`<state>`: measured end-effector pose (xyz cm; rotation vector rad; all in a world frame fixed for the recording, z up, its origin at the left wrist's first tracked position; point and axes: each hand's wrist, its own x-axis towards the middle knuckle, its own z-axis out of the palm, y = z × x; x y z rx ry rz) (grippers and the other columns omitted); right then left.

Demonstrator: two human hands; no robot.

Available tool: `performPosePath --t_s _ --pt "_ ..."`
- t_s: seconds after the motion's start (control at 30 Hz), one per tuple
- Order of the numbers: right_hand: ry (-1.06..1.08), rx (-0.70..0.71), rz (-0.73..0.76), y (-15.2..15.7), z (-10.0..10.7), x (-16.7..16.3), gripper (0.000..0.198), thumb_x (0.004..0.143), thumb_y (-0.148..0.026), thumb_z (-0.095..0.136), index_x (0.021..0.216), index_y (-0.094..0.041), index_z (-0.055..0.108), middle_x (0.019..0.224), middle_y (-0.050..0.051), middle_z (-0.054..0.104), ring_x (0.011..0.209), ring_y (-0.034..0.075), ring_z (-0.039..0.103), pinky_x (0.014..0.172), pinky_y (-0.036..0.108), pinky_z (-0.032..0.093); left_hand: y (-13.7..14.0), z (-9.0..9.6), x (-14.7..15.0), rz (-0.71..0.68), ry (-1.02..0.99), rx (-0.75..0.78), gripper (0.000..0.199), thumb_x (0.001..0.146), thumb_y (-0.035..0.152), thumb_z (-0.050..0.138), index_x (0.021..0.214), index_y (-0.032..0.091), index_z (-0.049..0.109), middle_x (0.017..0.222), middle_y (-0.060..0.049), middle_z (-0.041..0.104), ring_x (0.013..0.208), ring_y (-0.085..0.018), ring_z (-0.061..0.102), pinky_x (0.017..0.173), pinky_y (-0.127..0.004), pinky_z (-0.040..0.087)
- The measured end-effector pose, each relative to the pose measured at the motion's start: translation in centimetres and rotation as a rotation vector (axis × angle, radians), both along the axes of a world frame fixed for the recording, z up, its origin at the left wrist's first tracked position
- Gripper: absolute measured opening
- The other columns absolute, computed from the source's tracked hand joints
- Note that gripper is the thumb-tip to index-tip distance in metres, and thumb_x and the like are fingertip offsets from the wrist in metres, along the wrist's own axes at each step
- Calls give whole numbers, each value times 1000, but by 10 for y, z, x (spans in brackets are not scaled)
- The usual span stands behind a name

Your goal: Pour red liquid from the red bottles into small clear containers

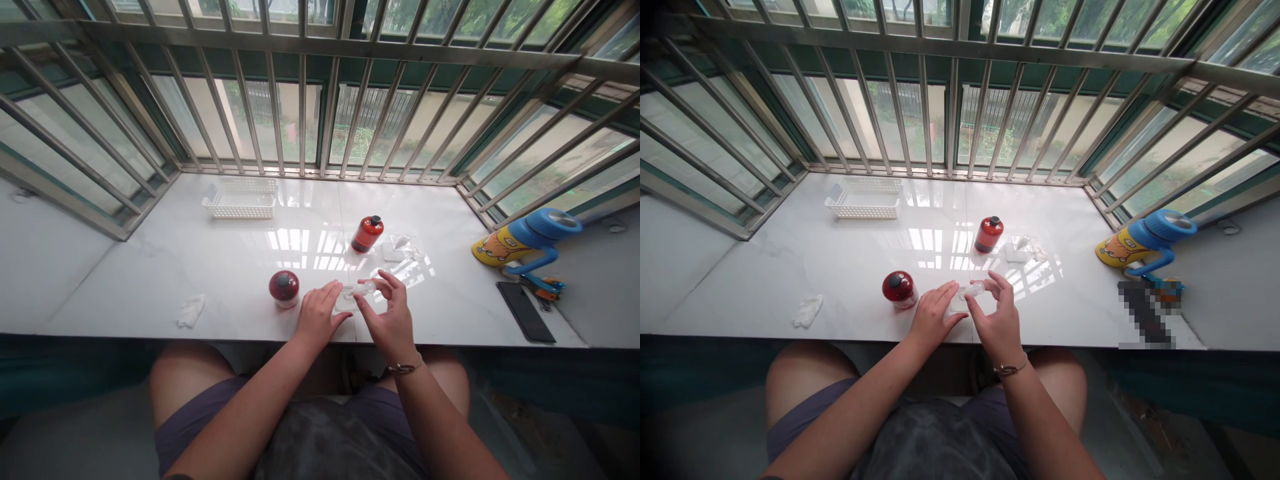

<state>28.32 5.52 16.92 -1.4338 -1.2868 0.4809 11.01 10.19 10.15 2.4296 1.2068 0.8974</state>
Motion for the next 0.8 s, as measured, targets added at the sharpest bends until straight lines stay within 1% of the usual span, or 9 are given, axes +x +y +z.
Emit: performPosePath --t_s 0.13,0.2,0.33,0.47,0.6,0.67,0.8 --pt "21 -45 -15 -1 0 -1 72 90 -41 84 149 -26 45 120 8 75 122 28 71 116 55 50 0 1 0 0 0 5 74 92 44 85 154 23 52 155 -14 62 132 -33 66 108 -51 55" --pt "35 -44 -33 -2 0 -1 69 90 -41 84 146 -26 46 120 9 76 126 29 69 119 56 48 0 2 0 3 3 4 74 91 43 86 154 23 52 155 -14 62 132 -33 66 108 -51 55" --pt "61 -22 -64 -5 2 0 64 90 -40 84 140 -26 47 121 10 76 129 29 68 119 56 47 0 2 0 5 5 1 75 91 42 87 154 23 52 156 -14 62 132 -32 66 108 -50 55" --pt "69 -49 -51 -4 2 3 67 90 -42 83 143 -27 45 121 9 75 132 29 66 121 57 45 -1 1 0 4 6 -10 74 91 43 86 154 24 52 157 -14 61 134 -33 65 107 -49 55" --pt "66 -81 -46 -3 2 5 72 91 -44 83 149 -27 44 123 9 74 126 29 69 118 58 47 -1 1 0 4 4 -15 73 93 43 85 155 23 51 157 -14 61 135 -32 65 106 -49 55" --pt "31 -70 -42 -3 4 5 71 91 -43 83 149 -27 45 123 9 74 126 29 69 117 57 48 -1 2 0 5 5 -18 72 94 43 83 155 23 51 157 -14 61 134 -32 65 106 -49 56" --pt "33 -56 7 -3 10 4 65 92 -41 82 146 -28 47 122 9 75 125 29 70 116 55 50 -2 2 0 12 10 -22 71 95 44 82 156 25 51 156 -15 61 134 -32 66 106 -49 56"
